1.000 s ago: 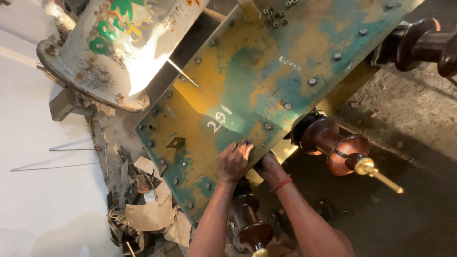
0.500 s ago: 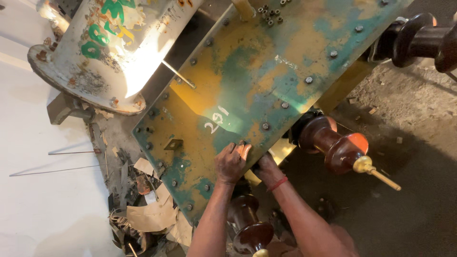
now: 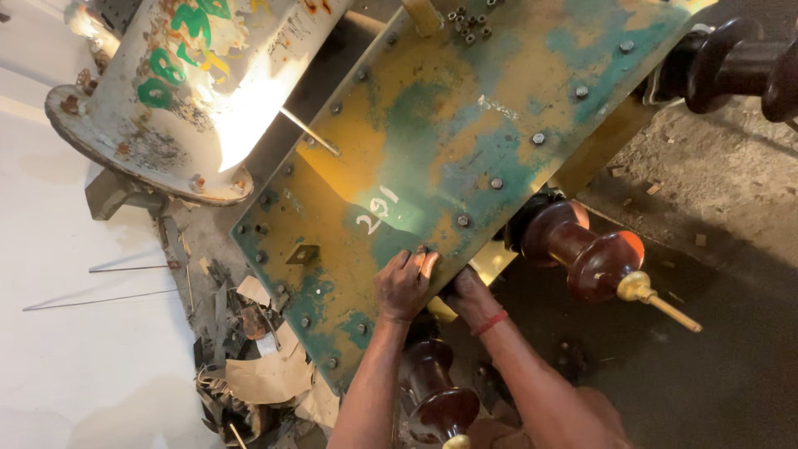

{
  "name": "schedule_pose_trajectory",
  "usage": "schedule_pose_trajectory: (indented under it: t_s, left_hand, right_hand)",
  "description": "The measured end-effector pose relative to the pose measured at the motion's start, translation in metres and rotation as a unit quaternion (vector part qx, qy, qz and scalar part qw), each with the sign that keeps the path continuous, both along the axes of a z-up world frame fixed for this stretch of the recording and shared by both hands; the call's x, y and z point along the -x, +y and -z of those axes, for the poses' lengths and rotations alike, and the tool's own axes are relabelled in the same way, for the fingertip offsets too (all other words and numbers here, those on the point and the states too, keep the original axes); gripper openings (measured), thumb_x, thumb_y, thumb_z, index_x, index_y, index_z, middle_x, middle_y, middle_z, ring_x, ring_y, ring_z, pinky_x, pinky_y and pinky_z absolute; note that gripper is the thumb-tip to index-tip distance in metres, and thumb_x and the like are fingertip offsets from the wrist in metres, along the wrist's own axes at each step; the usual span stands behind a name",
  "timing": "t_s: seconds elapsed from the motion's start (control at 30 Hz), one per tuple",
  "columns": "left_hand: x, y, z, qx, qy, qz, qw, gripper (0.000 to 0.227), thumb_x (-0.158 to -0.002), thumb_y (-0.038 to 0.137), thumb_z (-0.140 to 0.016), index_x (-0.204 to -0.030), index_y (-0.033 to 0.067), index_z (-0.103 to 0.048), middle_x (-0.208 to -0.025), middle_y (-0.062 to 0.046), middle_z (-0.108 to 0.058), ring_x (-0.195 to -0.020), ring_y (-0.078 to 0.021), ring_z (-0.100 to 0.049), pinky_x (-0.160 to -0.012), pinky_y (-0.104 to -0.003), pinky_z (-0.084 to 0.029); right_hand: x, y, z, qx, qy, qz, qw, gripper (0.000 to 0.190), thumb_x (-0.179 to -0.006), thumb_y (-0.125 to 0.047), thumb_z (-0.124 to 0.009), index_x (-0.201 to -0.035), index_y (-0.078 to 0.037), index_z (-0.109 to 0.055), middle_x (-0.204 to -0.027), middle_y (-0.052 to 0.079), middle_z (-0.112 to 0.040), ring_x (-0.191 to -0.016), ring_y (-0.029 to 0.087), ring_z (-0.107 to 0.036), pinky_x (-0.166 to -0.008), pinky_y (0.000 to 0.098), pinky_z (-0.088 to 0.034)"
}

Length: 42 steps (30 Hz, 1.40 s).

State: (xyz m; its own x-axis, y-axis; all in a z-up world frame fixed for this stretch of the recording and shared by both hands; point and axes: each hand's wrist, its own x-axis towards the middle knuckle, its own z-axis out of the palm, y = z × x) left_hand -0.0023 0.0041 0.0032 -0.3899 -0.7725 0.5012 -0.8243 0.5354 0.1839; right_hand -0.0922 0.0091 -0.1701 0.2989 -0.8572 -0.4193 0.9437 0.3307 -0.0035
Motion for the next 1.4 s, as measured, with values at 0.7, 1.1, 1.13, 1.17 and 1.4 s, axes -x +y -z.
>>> schedule_pose_trajectory:
  t_s: [0.7,1.1,1.13,1.17,1.4]
  left_hand:
    - [0.005,0.000,-0.004,-0.016,-0.004,-0.007,1.000,0.022,-0.089,0.026,-0.081,-0.082,0.0081,-0.071,-0.075,-0.008,-0.061,-0.067,-0.0285,-0.065,-0.057,-0.040,-0.051]
    - [-0.001,-0.002,-0.003,-0.010,0.010,0.010,1.000,0.017,-0.090,0.024,-0.078,-0.084,0.0100,-0.071,-0.074,-0.008,-0.060,-0.067,-0.0297,-0.065,-0.057,-0.041,-0.052]
    - [0.000,-0.003,-0.004,-0.007,0.011,0.008,1.000,0.017,-0.091,0.025,-0.078,-0.084,0.0103,-0.071,-0.074,-0.007,-0.061,-0.067,-0.0295,-0.065,-0.057,-0.041,-0.052]
    - [0.001,-0.005,-0.004,-0.005,0.013,0.006,1.000,0.018,-0.091,0.025,-0.078,-0.083,0.0105,-0.071,-0.074,-0.007,-0.061,-0.068,-0.0294,-0.065,-0.057,-0.041,-0.052]
    - [-0.004,-0.001,0.006,-0.013,0.000,-0.008,1.000,0.030,-0.091,0.029,-0.081,-0.075,0.0099,-0.064,-0.074,-0.008,-0.060,-0.068,-0.0289,-0.065,-0.058,-0.042,-0.052]
  right_hand:
    - [-0.021,0.006,0.019,-0.005,0.024,-0.003,1.000,0.026,-0.102,-0.023,-0.060,-0.121,-0.008,-0.068,-0.116,0.006,-0.071,-0.103,0.020,-0.068,-0.091,0.0365,-0.056]
    - [-0.023,0.002,0.010,-0.041,-0.049,0.020,0.998,0.026,-0.097,-0.019,-0.057,-0.118,-0.008,-0.069,-0.115,0.007,-0.074,-0.105,0.021,-0.071,-0.095,0.0376,-0.059]
    - [-0.018,-0.002,0.007,-0.023,-0.051,0.013,0.998,0.024,-0.099,-0.021,-0.058,-0.118,-0.009,-0.068,-0.115,0.006,-0.074,-0.104,0.020,-0.070,-0.094,0.0363,-0.059]
    - [-0.012,-0.007,0.004,-0.005,-0.053,0.006,0.999,0.023,-0.101,-0.022,-0.059,-0.118,-0.010,-0.068,-0.115,0.005,-0.073,-0.104,0.019,-0.070,-0.093,0.0350,-0.059]
    - [0.010,0.000,0.024,0.093,0.012,-0.104,0.990,0.027,-0.099,-0.026,-0.061,-0.120,-0.012,-0.069,-0.107,0.000,-0.073,-0.091,0.015,-0.068,-0.074,0.0301,-0.056]
